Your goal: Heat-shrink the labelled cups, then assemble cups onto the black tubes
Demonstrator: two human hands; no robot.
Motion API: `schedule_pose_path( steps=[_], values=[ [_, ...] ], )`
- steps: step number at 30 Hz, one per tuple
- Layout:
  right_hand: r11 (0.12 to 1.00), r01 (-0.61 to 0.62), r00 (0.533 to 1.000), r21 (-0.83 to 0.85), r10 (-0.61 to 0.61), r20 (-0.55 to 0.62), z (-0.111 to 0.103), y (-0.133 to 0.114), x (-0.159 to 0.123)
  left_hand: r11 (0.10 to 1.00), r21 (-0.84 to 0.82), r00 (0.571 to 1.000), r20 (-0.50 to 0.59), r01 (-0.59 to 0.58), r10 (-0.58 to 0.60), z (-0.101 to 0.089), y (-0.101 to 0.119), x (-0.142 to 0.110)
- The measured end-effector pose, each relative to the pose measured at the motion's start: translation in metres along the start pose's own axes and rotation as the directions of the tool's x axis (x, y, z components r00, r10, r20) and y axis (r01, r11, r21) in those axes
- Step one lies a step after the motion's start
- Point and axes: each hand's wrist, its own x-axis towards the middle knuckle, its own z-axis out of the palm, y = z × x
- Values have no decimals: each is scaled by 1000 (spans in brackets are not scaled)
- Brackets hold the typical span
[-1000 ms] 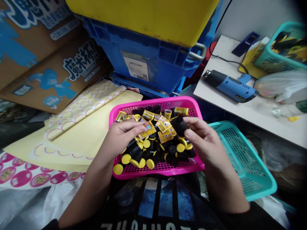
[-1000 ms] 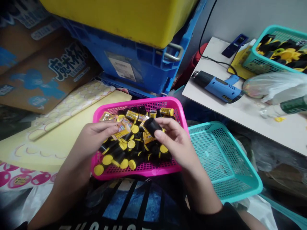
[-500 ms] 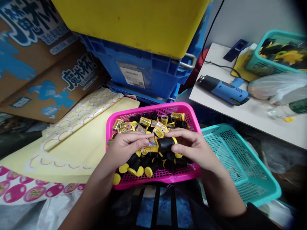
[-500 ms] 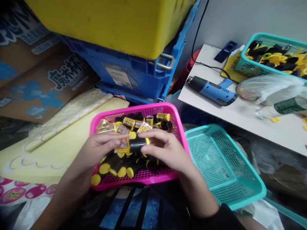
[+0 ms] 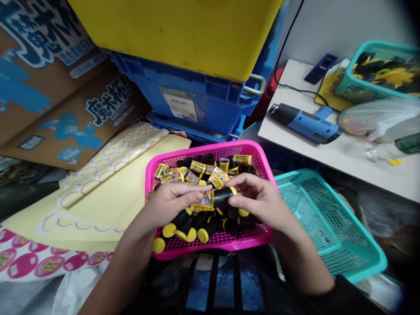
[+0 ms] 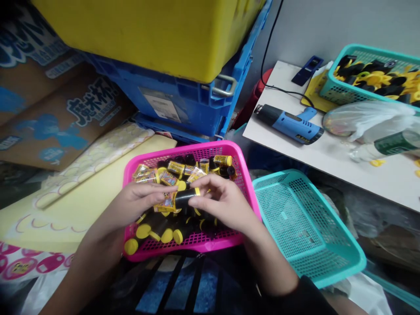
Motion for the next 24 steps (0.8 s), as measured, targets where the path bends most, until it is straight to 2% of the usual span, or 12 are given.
schedule_pose_path(
  steps=[2, 7, 12, 17, 24],
  values=[
    [999, -28, 1000, 36, 28, -12, 2, 0, 2, 1000, 5, 1000, -27, 11, -10, 1, 1, 0],
    [962, -184, 983, 203, 182, 28, 3, 2, 7, 1000, -17, 999, -40, 5, -6, 1, -1, -1],
    [930, -195, 980, 312, 197, 24, 3, 8, 8, 996, -42, 997, -7, 75, -75, 1, -3, 0],
    [956, -180, 983, 230, 181, 21, 3, 10, 8, 998, 3, 998, 5, 67, -67, 2, -5, 1],
    [991, -87, 989, 102, 98, -107, 18, 8, 8, 999, 19, 1000, 1, 26, -26, 8, 0, 5]
  ],
)
